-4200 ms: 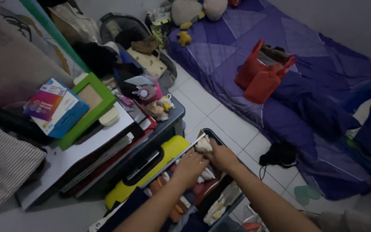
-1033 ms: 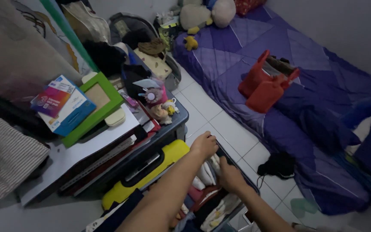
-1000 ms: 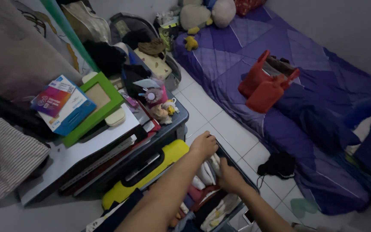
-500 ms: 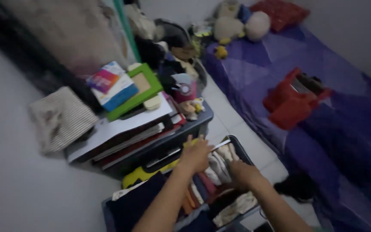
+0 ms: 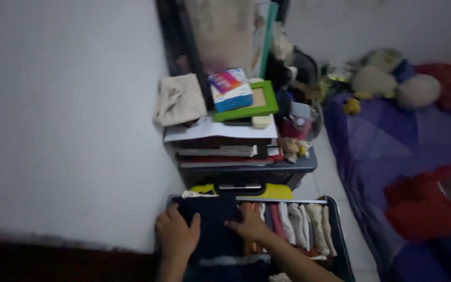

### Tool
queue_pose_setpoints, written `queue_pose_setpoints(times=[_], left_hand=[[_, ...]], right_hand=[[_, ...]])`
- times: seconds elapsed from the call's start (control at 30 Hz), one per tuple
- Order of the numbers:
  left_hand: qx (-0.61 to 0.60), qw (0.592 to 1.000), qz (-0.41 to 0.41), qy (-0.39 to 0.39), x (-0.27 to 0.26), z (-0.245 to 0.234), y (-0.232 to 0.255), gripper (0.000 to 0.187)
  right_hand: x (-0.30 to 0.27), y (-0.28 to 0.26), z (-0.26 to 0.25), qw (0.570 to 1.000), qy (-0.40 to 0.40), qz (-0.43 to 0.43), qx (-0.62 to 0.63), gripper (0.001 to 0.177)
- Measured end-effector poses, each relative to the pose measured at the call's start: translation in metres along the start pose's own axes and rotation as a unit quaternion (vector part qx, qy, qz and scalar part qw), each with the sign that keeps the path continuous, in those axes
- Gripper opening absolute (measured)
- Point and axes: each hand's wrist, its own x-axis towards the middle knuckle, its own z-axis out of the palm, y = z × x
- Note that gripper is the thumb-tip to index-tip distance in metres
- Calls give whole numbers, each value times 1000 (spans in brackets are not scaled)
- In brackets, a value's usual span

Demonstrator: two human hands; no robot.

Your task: Organizing and folding various pieces of clothing and items into a storage bin.

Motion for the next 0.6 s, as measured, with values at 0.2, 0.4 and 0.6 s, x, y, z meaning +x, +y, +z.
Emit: queue_pose_setpoints(times=[0.2,0.4,0.6], left_hand=[[-98,988,-95,-71,-26,26,-9,96],[-117,992,-39,-8,-15,73,-43,85],[-248,966,70,18,-36,86,-51,68]], right_hand=[[1,-44,-18,934,-104,201,278,73],[-4,-50,-11,897,-193,203,341,72],[-12,-41,-41,908,-185,212,311,80]])
